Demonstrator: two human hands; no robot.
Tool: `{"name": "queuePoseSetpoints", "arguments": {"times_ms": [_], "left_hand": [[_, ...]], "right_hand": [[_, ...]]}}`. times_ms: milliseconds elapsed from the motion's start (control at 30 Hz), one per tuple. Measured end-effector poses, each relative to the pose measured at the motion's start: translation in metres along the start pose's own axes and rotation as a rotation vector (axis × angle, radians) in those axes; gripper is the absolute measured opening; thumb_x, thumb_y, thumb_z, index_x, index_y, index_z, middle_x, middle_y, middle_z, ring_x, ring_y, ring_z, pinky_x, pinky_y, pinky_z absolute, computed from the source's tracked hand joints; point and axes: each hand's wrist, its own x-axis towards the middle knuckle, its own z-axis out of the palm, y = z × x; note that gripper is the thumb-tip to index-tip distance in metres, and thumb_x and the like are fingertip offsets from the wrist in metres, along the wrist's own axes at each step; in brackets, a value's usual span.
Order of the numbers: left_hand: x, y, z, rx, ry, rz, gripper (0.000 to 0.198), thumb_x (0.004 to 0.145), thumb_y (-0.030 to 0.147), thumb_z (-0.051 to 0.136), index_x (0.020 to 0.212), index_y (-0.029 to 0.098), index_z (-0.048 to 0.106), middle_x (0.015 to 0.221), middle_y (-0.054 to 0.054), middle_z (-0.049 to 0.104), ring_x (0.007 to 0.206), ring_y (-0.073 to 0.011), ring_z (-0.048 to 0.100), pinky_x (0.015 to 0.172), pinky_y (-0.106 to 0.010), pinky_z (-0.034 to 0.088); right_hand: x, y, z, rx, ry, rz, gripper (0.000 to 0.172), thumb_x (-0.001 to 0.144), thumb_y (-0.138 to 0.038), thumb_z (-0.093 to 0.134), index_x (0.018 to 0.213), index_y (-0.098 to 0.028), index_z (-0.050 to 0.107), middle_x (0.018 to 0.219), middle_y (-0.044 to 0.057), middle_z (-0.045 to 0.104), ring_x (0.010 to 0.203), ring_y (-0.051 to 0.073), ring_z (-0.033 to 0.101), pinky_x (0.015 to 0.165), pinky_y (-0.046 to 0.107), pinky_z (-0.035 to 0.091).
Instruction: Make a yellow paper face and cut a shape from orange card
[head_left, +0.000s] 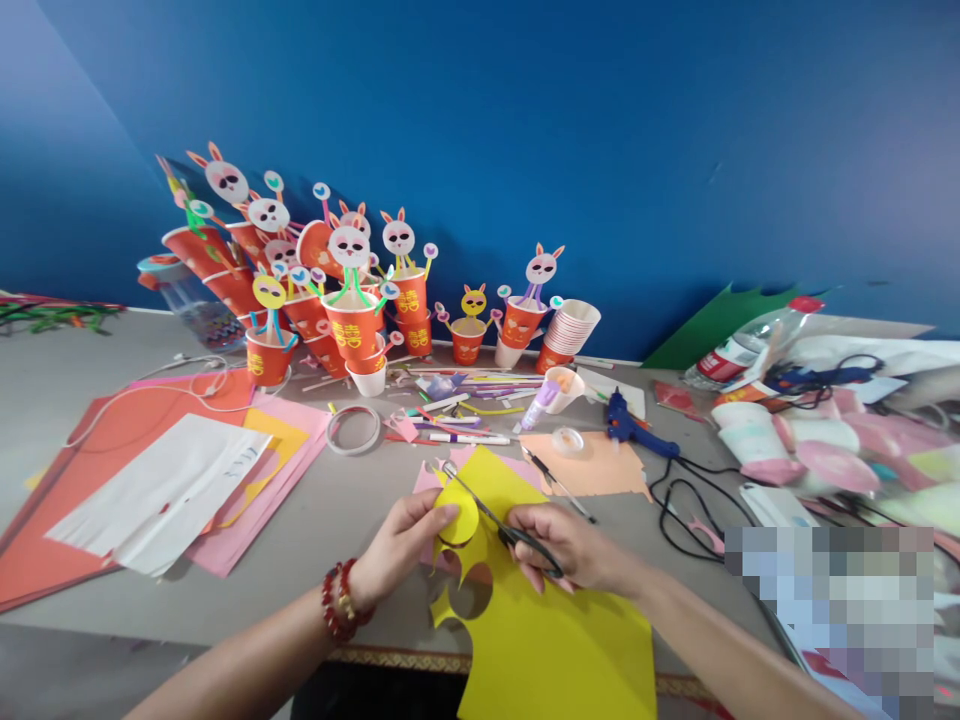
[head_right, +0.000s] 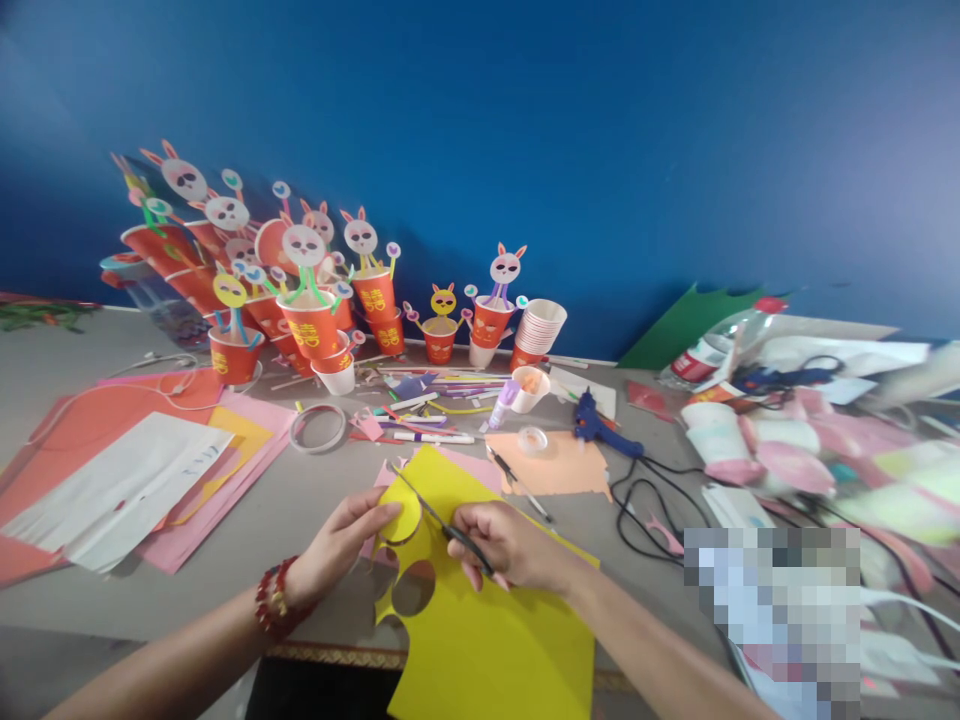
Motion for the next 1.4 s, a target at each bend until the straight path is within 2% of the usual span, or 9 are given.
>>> {"name": "queuePoseSetpoints", "arguments": {"times_ms": [267, 467, 700, 933, 1167, 1400], "left_hand": [[0.002, -0.003, -0.002, -0.013, -0.003, -0.008, 0.035, 0.081, 0.047, 0.072, 0.085, 0.013, 0.069, 0.073, -0.003, 0.066, 0.06, -0.0124, 0.063, 0.057, -0.022, 0.055], [0.004, -0.006, -0.004, 0.011, 0.01, 0.035, 0.034, 0.082, 0.046, 0.071, 0.082, 0.012, 0.069, 0.07, -0.002, 0.065, 0.057, -0.0109, 0.06, 0.055, -0.02, 0.052], [0.006, -0.005, -0.004, 0.036, 0.013, 0.088, 0.035, 0.082, 0.047, 0.07, 0.079, 0.012, 0.069, 0.068, -0.002, 0.064, 0.055, -0.0102, 0.058, 0.053, -0.019, 0.049], [0.008, -0.006, -0.003, -0.023, 0.117, 0.162, 0.032, 0.081, 0.046, 0.072, 0.078, 0.013, 0.069, 0.07, -0.001, 0.065, 0.061, -0.0098, 0.057, 0.06, -0.018, 0.049], [0.009, -0.007, -0.008, 0.037, 0.057, 0.184, 0.031, 0.086, 0.044, 0.067, 0.078, 0.014, 0.067, 0.069, 0.0, 0.063, 0.061, -0.0095, 0.054, 0.061, -0.019, 0.048], [0.009, -0.003, -0.008, 0.087, 0.055, 0.197, 0.03, 0.088, 0.043, 0.064, 0.079, 0.015, 0.067, 0.07, 0.0, 0.062, 0.061, -0.0099, 0.054, 0.063, -0.02, 0.049]], "right_hand": [[0.001, -0.004, -0.004, -0.017, 0.001, 0.01, 0.044, 0.087, -0.06, 0.058, 0.073, -0.02, 0.046, 0.056, -0.004, 0.061, 0.037, 0.005, 0.039, 0.036, 0.016, 0.027], [0.003, -0.003, -0.009, -0.031, -0.003, 0.005, 0.049, 0.083, -0.066, 0.058, 0.074, -0.019, 0.047, 0.056, -0.003, 0.061, 0.036, 0.005, 0.04, 0.034, 0.016, 0.026], [0.005, -0.008, -0.012, -0.032, 0.003, 0.001, 0.047, 0.082, -0.063, 0.061, 0.073, -0.019, 0.049, 0.052, -0.004, 0.06, 0.035, 0.005, 0.04, 0.033, 0.016, 0.026], [0.0, -0.009, -0.002, 0.0, 0.021, 0.031, 0.048, 0.085, -0.064, 0.058, 0.07, -0.02, 0.043, 0.052, -0.004, 0.059, 0.034, 0.004, 0.036, 0.033, 0.015, 0.023], [0.007, -0.006, -0.002, 0.004, 0.013, 0.04, 0.045, 0.085, -0.062, 0.058, 0.075, -0.02, 0.044, 0.059, -0.003, 0.065, 0.033, 0.003, 0.04, 0.032, 0.014, 0.026], [0.013, -0.015, -0.006, -0.012, 0.022, 0.048, 0.043, 0.082, -0.059, 0.062, 0.074, -0.02, 0.046, 0.057, -0.004, 0.064, 0.034, 0.004, 0.041, 0.033, 0.015, 0.028]]}}
